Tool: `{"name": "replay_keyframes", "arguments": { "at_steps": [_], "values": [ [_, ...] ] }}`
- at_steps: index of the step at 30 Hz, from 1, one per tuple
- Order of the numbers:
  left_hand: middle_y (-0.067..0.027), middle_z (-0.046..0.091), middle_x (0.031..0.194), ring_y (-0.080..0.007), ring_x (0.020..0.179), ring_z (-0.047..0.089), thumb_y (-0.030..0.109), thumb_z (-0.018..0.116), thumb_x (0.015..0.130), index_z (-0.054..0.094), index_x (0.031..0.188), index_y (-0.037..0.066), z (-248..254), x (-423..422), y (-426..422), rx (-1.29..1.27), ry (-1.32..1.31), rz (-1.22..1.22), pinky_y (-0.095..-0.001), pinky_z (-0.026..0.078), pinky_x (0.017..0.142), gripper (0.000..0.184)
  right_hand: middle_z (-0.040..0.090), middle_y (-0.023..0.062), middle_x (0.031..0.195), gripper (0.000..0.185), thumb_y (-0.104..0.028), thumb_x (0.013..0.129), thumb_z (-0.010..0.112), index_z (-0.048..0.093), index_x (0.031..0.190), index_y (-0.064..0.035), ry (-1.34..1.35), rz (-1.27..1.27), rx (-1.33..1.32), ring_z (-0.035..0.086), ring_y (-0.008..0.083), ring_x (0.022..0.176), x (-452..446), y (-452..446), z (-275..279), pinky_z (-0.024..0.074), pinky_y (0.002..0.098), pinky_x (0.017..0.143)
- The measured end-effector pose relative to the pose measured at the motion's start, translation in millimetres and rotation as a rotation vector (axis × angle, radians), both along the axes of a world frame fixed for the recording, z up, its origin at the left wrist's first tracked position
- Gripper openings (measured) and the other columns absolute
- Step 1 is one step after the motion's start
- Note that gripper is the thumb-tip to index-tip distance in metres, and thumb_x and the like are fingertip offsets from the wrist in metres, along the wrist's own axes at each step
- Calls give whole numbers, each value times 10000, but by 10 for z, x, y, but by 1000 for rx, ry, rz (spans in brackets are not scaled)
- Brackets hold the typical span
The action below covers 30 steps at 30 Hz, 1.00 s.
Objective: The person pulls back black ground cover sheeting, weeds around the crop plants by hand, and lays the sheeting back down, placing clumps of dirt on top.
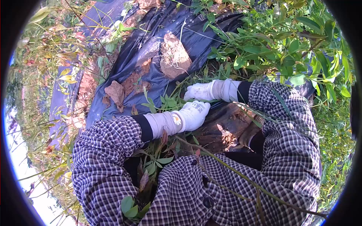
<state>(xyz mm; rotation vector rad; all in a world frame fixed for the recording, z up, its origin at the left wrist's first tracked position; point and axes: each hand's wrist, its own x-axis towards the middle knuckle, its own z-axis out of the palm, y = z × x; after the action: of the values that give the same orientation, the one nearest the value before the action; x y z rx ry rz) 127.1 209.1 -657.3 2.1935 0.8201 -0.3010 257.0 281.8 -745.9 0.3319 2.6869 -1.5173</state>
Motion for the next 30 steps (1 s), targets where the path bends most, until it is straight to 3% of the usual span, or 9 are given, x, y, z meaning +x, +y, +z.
{"name": "replay_keyframes", "arguments": {
  "at_steps": [6,9,13,16,17,18,26,28,30],
  "values": [
    [-191,609,854,-384,811,623,108,530,866,499,974,6,21,3,70,2,-65,-1,-466,496,718,151,654,171,852,226,-241,804,635,681,948,-73,-116,3,195,636,374,857,552,183,9,501,456,768],
    [-185,604,841,-402,821,613,112,522,879,494,968,17,-26,-47,60,-7,-100,37,-477,484,736,133,585,201,1020,298,-245,802,666,643,1056,-90,-488,18,21,588,387,980,573,329,-70,474,460,834],
    [-187,597,826,-386,804,617,111,521,879,490,956,22,-126,-72,30,10,-80,31,-466,489,701,122,601,208,1127,395,-243,756,659,667,1135,-131,-481,-1,202,611,407,950,420,195,166,504,438,834],
    [-184,597,805,-377,780,620,111,518,878,489,942,23,-148,-50,32,4,-50,16,-462,488,670,112,489,245,1283,472,-229,780,659,603,1238,-124,-133,-51,270,567,427,1028,445,208,291,468,423,906],
    [-182,598,797,-375,770,620,111,517,877,490,936,24,-138,-7,32,-32,-41,28,-461,487,661,109,546,229,1256,464,-196,809,625,584,1260,-95,-95,11,200,587,390,1036,399,223,299,470,395,910],
    [-181,599,790,-374,760,620,112,516,876,490,930,24,-105,31,33,-69,-31,40,-461,486,651,107,637,191,1127,425,-152,827,596,582,1240,-51,-151,27,-328,616,337,1007,309,137,317,476,384,883],
    [-192,626,897,-390,816,628,157,517,904,481,1062,14,163,-5,123,-71,-16,-61,-463,501,735,216,700,150,858,248,-202,808,610,690,992,-55,-360,177,157,666,345,800,181,-22,409,512,414,726],
    [-208,625,901,-403,855,629,156,518,902,482,1055,17,186,-25,120,-82,-63,-14,-479,498,753,210,700,132,822,237,-252,809,620,705,957,-87,-335,106,211,667,359,768,242,-178,-77,516,431,699],
    [-204,619,878,-398,857,623,157,521,903,474,1036,14,177,-64,159,-27,-83,1,-473,496,745,201,704,136,893,269,-241,808,627,689,1024,-93,-429,107,152,664,357,851,157,-97,-108,512,418,760]
  ]
}}
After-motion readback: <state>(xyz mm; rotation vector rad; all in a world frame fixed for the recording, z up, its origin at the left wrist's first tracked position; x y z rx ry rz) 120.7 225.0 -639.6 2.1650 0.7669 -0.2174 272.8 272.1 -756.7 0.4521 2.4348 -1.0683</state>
